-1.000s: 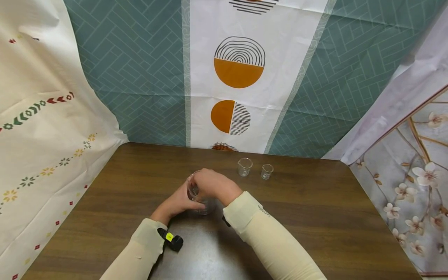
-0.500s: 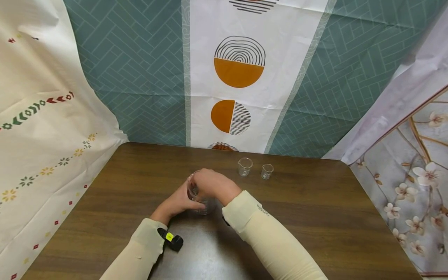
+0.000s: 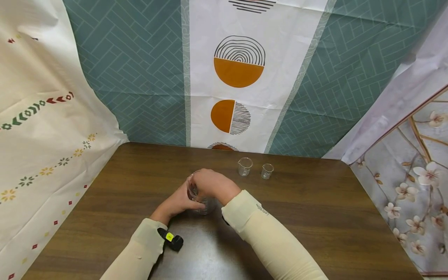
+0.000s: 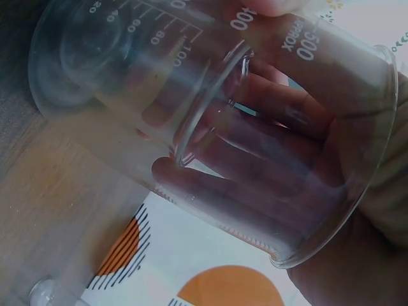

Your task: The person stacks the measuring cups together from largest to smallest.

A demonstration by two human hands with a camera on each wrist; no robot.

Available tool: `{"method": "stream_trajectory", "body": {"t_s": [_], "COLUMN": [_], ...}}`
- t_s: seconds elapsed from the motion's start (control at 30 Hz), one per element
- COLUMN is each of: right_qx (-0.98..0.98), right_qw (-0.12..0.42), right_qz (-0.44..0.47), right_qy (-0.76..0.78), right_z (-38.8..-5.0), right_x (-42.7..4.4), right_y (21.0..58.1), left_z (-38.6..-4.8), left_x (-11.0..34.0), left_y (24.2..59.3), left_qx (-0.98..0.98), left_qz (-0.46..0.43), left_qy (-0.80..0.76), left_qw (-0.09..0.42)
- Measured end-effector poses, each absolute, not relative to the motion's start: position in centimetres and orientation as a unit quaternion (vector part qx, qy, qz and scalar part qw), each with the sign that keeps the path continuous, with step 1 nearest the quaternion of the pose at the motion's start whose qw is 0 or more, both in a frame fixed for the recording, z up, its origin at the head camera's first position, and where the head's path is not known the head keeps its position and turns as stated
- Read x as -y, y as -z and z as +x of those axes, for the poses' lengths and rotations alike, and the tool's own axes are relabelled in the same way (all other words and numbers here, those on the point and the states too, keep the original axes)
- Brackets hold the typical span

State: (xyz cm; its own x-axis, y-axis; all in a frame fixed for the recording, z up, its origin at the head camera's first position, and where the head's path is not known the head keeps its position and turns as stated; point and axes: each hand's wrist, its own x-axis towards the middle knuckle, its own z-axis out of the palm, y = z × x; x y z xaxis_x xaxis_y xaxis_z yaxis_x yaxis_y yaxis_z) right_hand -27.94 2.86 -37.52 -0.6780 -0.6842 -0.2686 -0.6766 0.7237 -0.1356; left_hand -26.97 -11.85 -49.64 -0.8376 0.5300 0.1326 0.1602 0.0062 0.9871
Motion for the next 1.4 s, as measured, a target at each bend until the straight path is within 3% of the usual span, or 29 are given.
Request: {"method": "stream_trajectory", "body": {"t_s": [1.4], "right_qx": [-0.91], "right_qw": [0.161], "right_qz": [-0.38], "right_qy": [-0.046], "right_z": [-28.04], "right_x": [-2.09], "right_y": [37.43], "left_z": [-27.02], "left_x": [11.93], "left_y": [49.61], "left_qx": [-0.693], "left_qz": [0.255], "left_qy": [-0.659], "left_qw": [0.143]}}
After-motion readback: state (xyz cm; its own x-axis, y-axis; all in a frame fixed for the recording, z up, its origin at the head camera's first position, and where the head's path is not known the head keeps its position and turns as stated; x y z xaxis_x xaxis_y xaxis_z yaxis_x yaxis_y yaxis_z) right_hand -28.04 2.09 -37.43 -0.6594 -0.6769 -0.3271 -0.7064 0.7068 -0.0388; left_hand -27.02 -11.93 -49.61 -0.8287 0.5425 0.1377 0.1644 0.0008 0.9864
